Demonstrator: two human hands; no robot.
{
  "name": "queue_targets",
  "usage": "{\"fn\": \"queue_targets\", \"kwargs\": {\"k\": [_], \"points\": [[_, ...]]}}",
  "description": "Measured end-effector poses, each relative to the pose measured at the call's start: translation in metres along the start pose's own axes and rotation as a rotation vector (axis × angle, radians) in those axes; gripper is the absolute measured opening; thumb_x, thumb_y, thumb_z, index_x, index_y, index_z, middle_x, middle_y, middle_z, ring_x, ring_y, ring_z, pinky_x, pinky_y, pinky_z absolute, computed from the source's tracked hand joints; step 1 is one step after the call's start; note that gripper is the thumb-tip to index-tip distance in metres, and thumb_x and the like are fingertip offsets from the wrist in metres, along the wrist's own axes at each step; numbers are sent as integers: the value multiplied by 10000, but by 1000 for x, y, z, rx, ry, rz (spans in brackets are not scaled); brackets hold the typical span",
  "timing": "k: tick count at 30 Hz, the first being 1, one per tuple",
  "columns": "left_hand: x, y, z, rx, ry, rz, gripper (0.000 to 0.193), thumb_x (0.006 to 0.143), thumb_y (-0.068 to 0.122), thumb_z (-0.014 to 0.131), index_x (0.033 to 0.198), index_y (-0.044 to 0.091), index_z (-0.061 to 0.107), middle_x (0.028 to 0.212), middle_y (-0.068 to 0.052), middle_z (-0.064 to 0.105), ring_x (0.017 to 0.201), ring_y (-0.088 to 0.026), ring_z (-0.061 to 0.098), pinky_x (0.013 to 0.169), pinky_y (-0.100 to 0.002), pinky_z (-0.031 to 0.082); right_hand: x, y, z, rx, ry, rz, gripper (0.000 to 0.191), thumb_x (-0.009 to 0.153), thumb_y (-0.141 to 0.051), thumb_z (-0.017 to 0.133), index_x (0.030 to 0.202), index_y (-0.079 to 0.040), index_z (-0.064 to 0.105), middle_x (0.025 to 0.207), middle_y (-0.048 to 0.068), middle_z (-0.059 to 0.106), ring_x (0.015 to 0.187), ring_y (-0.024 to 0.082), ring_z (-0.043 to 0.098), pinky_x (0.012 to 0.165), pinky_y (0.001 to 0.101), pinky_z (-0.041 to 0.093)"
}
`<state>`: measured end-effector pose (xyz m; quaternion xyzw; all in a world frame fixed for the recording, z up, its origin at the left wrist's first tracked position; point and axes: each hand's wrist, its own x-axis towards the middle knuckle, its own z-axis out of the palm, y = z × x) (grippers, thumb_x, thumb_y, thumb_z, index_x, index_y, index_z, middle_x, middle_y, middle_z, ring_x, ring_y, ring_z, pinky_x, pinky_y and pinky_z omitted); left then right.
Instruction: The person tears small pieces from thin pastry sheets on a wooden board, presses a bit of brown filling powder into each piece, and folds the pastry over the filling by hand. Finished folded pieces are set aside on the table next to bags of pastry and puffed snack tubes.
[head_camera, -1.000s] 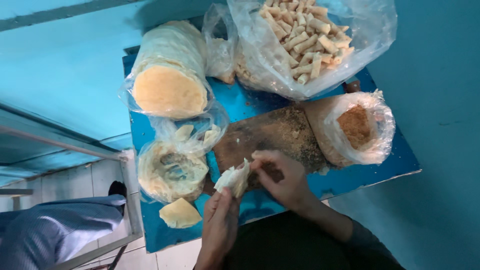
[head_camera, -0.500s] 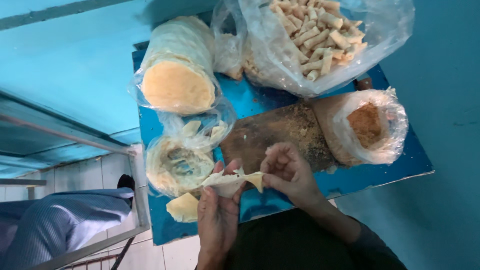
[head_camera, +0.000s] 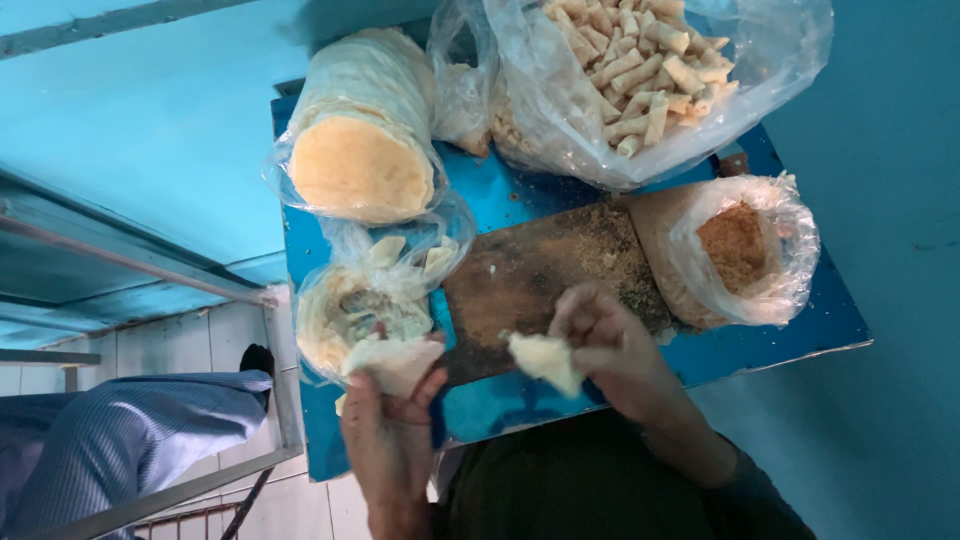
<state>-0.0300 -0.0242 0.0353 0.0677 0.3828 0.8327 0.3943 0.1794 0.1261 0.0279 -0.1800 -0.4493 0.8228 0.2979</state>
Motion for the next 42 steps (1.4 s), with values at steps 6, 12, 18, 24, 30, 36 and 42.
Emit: {"fn": "queue_targets", "kwargs": {"k": [6,12,18,24,30,36,42], "points": [[20,12,-3,139,-96,-9,500,1068,260,445,1409,-104,481,1458,-193,572,1250,-373,625,970,-506,567,9,-4,41,-1114,-243,-295,398,883,-216,854,1230,-135,675,1167,16,725,1045,169,733,899,319,588],[23,-4,18,426,-410,-329,505,1078,275,434,1487,-11,506,1307,-239,682,1148,-321,697,1009,-391,562,32,-36,48,-829,-32,-257,619,843,-117,814,1392,-60,534,1302,81,677,1086,156,696,918,313,585],[30,5,44,773,-620,112,304,1073,106,554,1334,-9,659,1398,-123,643,1245,-205,611,1029,-324,489,39,-61,46,-653,-78,-31,588,867,-58,781,1406,-84,547,995,66,757,938,121,734,843,274,585],[35,14,64,1013,-538,327,238,861,-83,662,1049,36,747,1273,-115,677,1150,-217,681,898,-307,552,47,-66,32,-1077,10,-302,495,892,-72,735,1361,-103,581,1053,52,764,962,151,750,849,287,584],[24,11,62,1594,-492,877,313,766,-79,620,1059,-10,706,1481,-263,459,1407,-459,446,1140,-516,400,40,-44,34,-1763,-264,-828,477,884,-157,694,1351,-131,602,1126,92,729,1088,262,710,910,417,573],[8,5,35,1840,-542,873,359,832,5,630,1185,16,693,1487,-251,474,1406,-410,442,1160,-635,269,32,-41,19,-1661,-293,-459,491,900,-203,730,1372,-128,620,987,82,712,938,266,706,788,418,570],[-8,-36,29,1789,-536,776,502,931,297,699,1269,-69,633,1326,-233,567,1327,-370,487,1145,-633,284,48,-42,23,-1666,-260,-552,477,871,-126,709,1336,-73,618,1019,82,703,941,281,681,770,393,558]]}}
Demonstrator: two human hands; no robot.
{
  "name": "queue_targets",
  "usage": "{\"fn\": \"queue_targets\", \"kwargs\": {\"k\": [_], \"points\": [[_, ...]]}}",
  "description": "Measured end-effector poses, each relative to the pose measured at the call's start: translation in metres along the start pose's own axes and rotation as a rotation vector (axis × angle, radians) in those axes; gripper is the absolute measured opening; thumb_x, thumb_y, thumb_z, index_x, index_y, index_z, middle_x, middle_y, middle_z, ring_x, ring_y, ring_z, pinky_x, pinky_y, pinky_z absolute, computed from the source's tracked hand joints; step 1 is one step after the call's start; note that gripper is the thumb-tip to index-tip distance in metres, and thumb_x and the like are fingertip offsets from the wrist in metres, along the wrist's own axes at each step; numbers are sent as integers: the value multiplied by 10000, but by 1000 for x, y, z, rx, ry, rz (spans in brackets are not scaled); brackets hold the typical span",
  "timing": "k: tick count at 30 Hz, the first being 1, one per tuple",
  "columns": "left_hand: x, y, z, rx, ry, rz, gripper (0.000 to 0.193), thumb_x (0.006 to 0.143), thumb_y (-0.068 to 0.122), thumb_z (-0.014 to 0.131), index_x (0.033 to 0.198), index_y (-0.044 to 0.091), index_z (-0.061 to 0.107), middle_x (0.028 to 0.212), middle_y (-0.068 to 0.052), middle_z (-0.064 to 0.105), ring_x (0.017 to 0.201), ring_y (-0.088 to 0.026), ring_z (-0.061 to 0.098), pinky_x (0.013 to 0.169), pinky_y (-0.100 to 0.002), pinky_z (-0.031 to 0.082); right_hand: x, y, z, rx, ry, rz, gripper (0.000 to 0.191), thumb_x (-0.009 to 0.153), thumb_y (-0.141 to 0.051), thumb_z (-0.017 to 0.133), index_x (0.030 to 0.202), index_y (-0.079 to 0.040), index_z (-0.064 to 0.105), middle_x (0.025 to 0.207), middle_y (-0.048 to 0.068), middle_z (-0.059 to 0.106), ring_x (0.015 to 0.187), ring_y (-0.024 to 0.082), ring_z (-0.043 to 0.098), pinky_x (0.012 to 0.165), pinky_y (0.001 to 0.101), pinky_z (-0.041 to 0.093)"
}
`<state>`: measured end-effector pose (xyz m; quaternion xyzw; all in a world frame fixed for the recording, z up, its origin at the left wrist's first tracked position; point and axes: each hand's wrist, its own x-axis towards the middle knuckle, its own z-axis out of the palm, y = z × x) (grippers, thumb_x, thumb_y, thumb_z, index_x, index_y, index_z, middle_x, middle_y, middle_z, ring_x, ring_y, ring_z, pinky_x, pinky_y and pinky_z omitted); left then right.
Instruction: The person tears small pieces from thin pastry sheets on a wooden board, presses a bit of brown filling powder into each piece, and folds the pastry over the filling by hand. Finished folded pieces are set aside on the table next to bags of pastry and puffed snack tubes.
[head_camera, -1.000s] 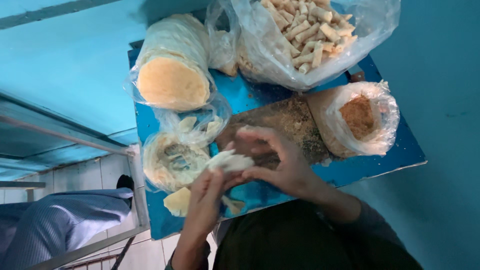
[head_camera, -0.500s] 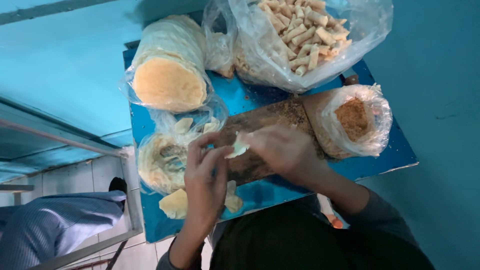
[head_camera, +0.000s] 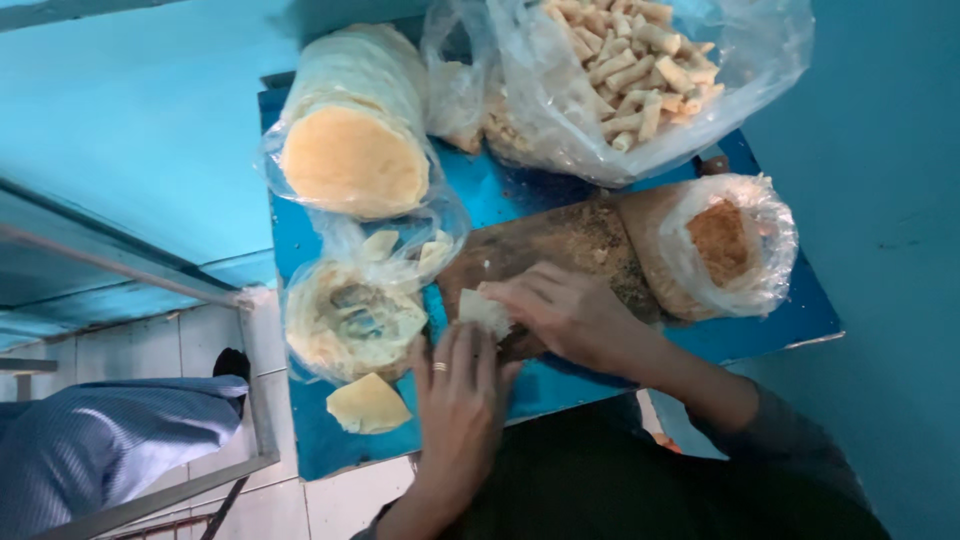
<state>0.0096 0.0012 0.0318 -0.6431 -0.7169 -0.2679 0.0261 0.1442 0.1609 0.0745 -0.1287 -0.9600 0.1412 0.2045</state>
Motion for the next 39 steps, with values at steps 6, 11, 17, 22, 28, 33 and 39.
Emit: {"fn": "queue_targets", "kwargs": {"k": [6,11,17,22,28,33,39], "points": [[-2,3,22,17,93,32,495,928,361,708,1237,-19,633,1356,-205,597,1333,-343,519,1121,-657,308,5,-6,-17,14,-125,195,383,833,-193,746,1201,-133,659,986,59,699,940,268,685,770,390,549],[-3,2,27,33,154,86,522,922,376,709,1246,-28,644,1368,-212,591,1343,-346,510,1091,-689,295,20,-17,-41,-59,-46,141,427,871,-154,680,1297,-157,647,1226,123,614,1113,332,627,810,413,541],[-6,1,26,-78,157,79,477,961,360,722,1225,-29,641,1274,-211,599,1305,-385,523,1129,-698,299,104,-29,24,-56,-51,-387,423,794,-159,655,1203,-242,724,1288,159,522,1231,361,502,975,495,432],[-2,2,21,-119,195,74,536,923,403,743,1220,-34,654,1220,-216,590,1229,-425,529,1114,-710,295,115,-30,60,-303,-195,-459,120,779,-214,693,852,-133,744,1220,128,530,1154,312,466,894,462,416],[-5,4,14,-181,165,67,637,901,456,744,1207,-92,634,1213,-232,577,1225,-425,514,1088,-692,305,123,-23,58,140,-226,-345,79,712,-169,741,689,-126,679,1179,105,531,1155,317,485,887,425,423],[-7,5,14,-148,168,57,630,908,475,740,1231,-59,651,1218,-181,604,1249,-343,532,1113,-679,302,104,-9,28,396,-302,-185,94,757,-54,720,758,-140,682,1168,86,544,1133,293,522,945,406,446],[-10,1,12,-135,120,90,627,881,466,752,1221,-52,658,1276,-182,619,1287,-341,517,1088,-679,296,37,10,-16,218,-117,-74,285,718,-211,799,1000,-187,762,1281,125,546,1202,339,536,993,455,463]]}}
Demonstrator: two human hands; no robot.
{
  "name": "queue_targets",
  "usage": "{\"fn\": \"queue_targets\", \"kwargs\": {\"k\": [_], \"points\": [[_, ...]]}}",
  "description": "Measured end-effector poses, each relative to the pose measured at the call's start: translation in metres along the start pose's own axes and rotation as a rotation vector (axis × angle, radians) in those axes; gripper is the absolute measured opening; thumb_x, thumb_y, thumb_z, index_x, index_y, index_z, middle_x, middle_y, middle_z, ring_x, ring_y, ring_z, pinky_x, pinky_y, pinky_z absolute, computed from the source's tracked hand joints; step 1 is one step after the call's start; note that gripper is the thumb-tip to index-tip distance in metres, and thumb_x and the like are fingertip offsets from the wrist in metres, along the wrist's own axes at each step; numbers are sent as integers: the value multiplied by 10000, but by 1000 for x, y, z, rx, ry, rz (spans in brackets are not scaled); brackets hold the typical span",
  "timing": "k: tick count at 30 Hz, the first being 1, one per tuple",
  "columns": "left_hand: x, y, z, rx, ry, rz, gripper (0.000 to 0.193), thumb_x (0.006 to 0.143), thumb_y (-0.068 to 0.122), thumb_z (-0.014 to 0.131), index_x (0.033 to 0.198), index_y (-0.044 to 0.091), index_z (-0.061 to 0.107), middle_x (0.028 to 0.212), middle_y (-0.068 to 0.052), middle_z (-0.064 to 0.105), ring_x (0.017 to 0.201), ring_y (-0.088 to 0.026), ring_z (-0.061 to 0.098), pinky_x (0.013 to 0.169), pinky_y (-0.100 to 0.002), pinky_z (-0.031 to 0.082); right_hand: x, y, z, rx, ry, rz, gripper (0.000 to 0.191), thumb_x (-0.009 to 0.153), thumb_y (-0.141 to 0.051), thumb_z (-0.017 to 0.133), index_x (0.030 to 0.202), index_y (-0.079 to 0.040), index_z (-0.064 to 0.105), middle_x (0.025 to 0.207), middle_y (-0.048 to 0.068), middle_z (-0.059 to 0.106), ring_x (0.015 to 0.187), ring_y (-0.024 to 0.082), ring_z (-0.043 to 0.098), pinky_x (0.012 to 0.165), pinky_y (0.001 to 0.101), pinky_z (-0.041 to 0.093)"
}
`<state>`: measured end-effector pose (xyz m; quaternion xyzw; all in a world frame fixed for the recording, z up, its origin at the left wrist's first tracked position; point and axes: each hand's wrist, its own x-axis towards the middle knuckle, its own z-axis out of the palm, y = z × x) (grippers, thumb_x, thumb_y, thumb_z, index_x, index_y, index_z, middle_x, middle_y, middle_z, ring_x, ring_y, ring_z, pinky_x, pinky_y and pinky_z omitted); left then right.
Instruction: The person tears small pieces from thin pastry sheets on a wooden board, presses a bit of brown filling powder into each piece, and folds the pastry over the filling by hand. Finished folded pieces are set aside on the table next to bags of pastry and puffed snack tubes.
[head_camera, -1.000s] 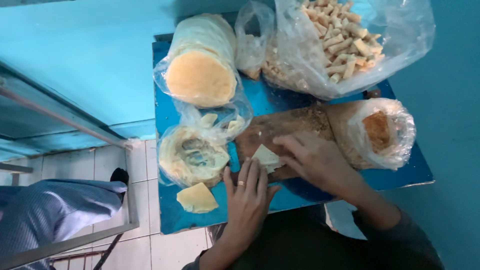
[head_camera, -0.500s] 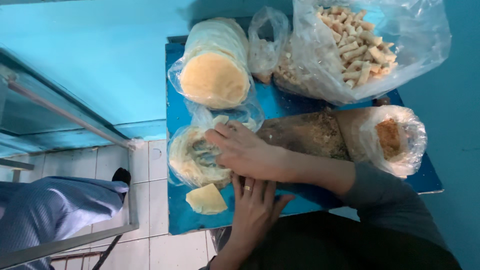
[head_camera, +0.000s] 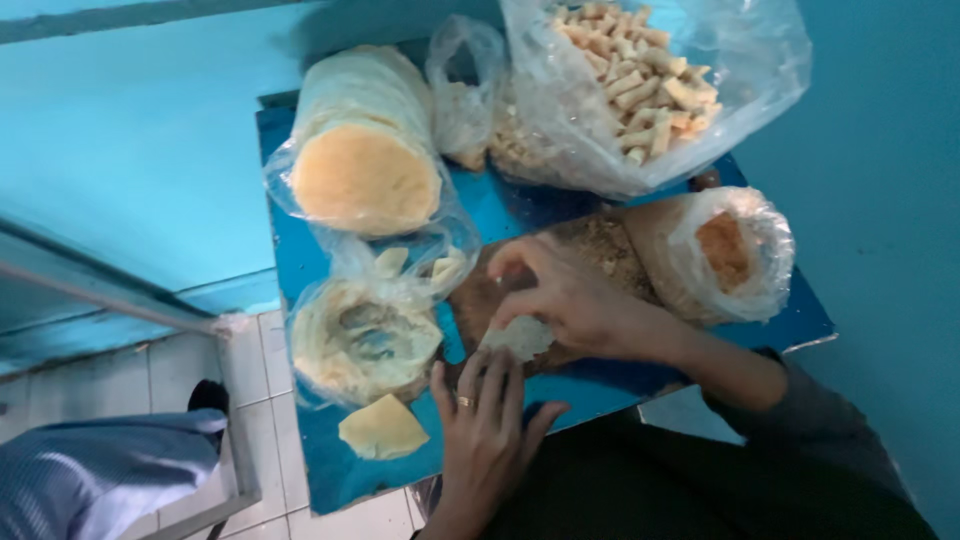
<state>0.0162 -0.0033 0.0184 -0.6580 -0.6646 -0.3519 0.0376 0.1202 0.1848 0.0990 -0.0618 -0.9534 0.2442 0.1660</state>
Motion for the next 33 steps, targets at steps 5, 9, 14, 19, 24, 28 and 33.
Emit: {"fn": "queue_targets", "kwargs": {"k": [5,9,14,19,24,28,33], "points": [[-1,-3,-2,-17,8,-10,616,848,452,784,1192,-46,674,1263,-178,631,1271,-332,534,1094,-694,277,-34,-4,27,-472,136,16,603,685,-301,784,1262,-153,694,1395,168,514,1263,379,508,1044,597,377],[-3,-9,0,-27,82,-15,595,799,429,812,1160,-27,688,1233,-143,663,1223,-302,585,1112,-699,252,-52,-11,45,-625,132,64,499,844,-162,681,1340,-112,672,1461,148,497,1275,309,515,1101,626,367],[-15,-28,9,-36,93,8,491,767,356,799,1079,-12,714,1213,-187,670,1149,-315,629,1115,-682,254,-89,-16,0,-353,337,271,434,880,-2,578,1263,-165,702,1377,138,636,1236,321,652,1015,428,545],[-30,-58,32,7,224,-10,282,852,238,804,1073,72,747,1141,-104,714,1099,-277,677,1163,-617,314,-125,-2,-64,-199,458,1090,340,945,-167,639,1281,-191,597,1073,95,766,968,223,765,810,360,607],[-28,-76,42,106,347,-162,277,831,257,777,1066,112,773,1169,-110,709,1048,-301,646,1135,-582,315,-121,23,-67,-188,281,612,314,887,-122,682,1176,-101,560,1003,134,730,870,318,726,721,422,580],[-23,-59,30,277,283,-228,220,819,271,786,989,132,791,1156,-73,717,1090,-289,649,1200,-634,245,-130,24,-67,-177,141,782,343,887,-168,708,1170,-102,527,914,140,718,848,342,719,702,453,557],[-8,-40,12,349,217,-286,210,838,261,790,1002,130,799,1202,-54,709,1137,-270,636,1218,-634,220,-132,19,-46,-297,284,765,299,862,-120,700,1115,-98,544,888,141,704,795,313,718,688,433,566]]}}
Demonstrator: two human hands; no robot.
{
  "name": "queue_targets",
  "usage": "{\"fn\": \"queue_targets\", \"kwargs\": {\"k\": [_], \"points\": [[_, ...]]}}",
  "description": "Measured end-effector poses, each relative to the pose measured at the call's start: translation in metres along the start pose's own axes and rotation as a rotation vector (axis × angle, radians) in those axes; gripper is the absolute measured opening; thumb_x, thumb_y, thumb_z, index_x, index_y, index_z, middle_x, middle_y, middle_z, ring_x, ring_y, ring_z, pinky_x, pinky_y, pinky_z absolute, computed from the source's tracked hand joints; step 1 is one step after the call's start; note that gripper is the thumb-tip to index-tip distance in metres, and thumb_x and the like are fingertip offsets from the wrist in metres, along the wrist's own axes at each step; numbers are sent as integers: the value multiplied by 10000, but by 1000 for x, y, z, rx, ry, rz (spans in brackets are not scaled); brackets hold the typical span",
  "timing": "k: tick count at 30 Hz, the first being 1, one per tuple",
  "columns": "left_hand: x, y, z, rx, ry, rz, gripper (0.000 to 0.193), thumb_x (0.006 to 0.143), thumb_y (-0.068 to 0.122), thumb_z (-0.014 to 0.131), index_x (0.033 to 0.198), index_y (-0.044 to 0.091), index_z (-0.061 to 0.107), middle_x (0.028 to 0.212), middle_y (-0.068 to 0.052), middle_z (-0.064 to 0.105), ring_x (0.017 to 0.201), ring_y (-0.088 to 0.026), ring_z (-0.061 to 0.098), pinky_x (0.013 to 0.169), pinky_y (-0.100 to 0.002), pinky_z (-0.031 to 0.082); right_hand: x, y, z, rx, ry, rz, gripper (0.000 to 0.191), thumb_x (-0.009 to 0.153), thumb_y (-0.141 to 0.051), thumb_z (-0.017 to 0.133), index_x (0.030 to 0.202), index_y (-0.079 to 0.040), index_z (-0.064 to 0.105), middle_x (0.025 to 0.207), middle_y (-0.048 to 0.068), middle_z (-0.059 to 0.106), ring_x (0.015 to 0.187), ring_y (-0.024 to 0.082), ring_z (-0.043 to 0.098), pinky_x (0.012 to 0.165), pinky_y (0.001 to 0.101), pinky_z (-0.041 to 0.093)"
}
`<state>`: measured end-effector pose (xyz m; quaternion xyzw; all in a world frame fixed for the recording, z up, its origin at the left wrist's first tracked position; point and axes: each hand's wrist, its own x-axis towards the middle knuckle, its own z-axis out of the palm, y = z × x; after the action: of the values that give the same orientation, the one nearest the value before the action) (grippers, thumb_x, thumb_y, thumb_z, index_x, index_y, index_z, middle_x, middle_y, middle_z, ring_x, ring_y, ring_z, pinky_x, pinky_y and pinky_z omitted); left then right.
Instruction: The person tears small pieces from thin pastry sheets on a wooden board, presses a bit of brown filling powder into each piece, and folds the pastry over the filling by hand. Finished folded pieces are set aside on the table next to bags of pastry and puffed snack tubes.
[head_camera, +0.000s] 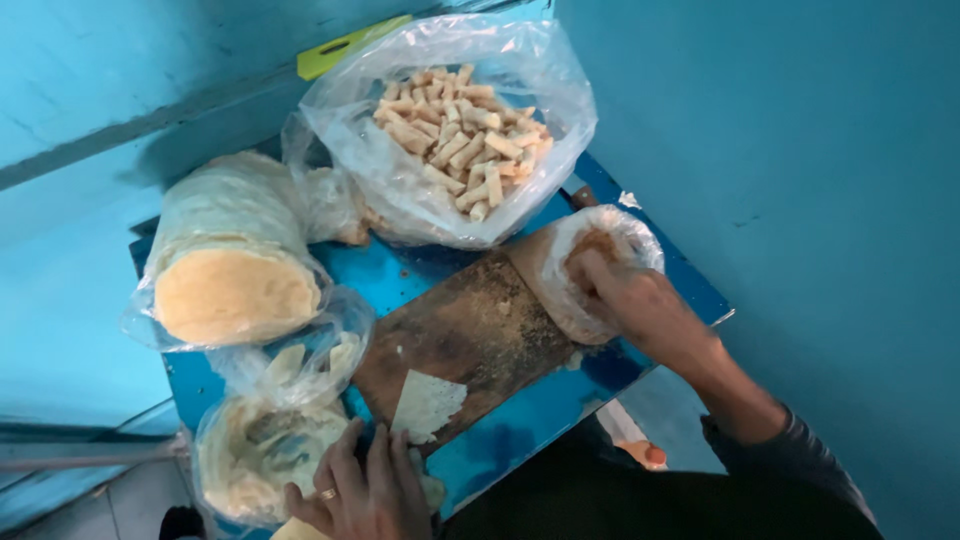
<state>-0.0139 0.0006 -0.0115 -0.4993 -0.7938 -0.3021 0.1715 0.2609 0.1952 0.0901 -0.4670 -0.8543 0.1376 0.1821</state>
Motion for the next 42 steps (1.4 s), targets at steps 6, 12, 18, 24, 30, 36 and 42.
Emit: {"fn": "queue_targets", "kwargs": {"k": [6,12,18,24,30,36,42], "points": [[11,15,-12,-75,-38,-28,162,857,217,764,994,131,763,1242,-43,674,1188,-276,590,1185,-660,201,5,2,-9,285,310,215,375,876,-30,763,1145,-53,503,936,149,731,823,271,740,699,364,605],[17,22,-27,-131,-160,-43,144,856,189,755,961,94,728,1224,-57,633,1213,-277,551,1155,-668,191,-6,-47,31,886,122,-33,445,864,15,758,1170,-80,450,1001,113,728,972,195,779,818,335,677],[22,27,-32,-188,-191,-53,183,831,179,747,984,87,705,1239,-93,622,1208,-287,538,1120,-688,185,-12,-111,101,527,-76,-280,230,904,-85,780,1080,-98,633,1013,90,716,916,249,762,763,362,625],[25,31,-31,-176,-164,-38,129,850,144,734,955,92,679,1211,-56,638,1164,-269,571,1139,-699,202,-22,-112,88,222,74,-601,360,866,-90,712,1215,-84,622,1121,114,719,1033,302,728,834,421,590],[28,34,-37,-170,-240,-15,123,863,114,724,969,80,672,1097,-31,660,1087,-260,593,1121,-699,212,-20,-106,68,257,98,-244,374,884,-136,746,1234,-92,622,1013,57,745,976,232,735,793,353,593],[32,35,-36,-298,-205,1,119,893,101,705,1002,91,658,1005,-42,679,1019,-263,615,1143,-612,270,-13,-112,79,302,48,-144,402,858,-105,781,1225,-109,615,900,41,722,834,219,723,721,348,579],[28,28,-36,-414,-264,41,356,808,-37,623,1144,65,684,985,-62,687,1024,-240,649,1168,-608,251,-11,-109,84,692,-161,100,416,861,-91,760,1237,-106,583,917,31,729,824,149,751,722,289,616]]}}
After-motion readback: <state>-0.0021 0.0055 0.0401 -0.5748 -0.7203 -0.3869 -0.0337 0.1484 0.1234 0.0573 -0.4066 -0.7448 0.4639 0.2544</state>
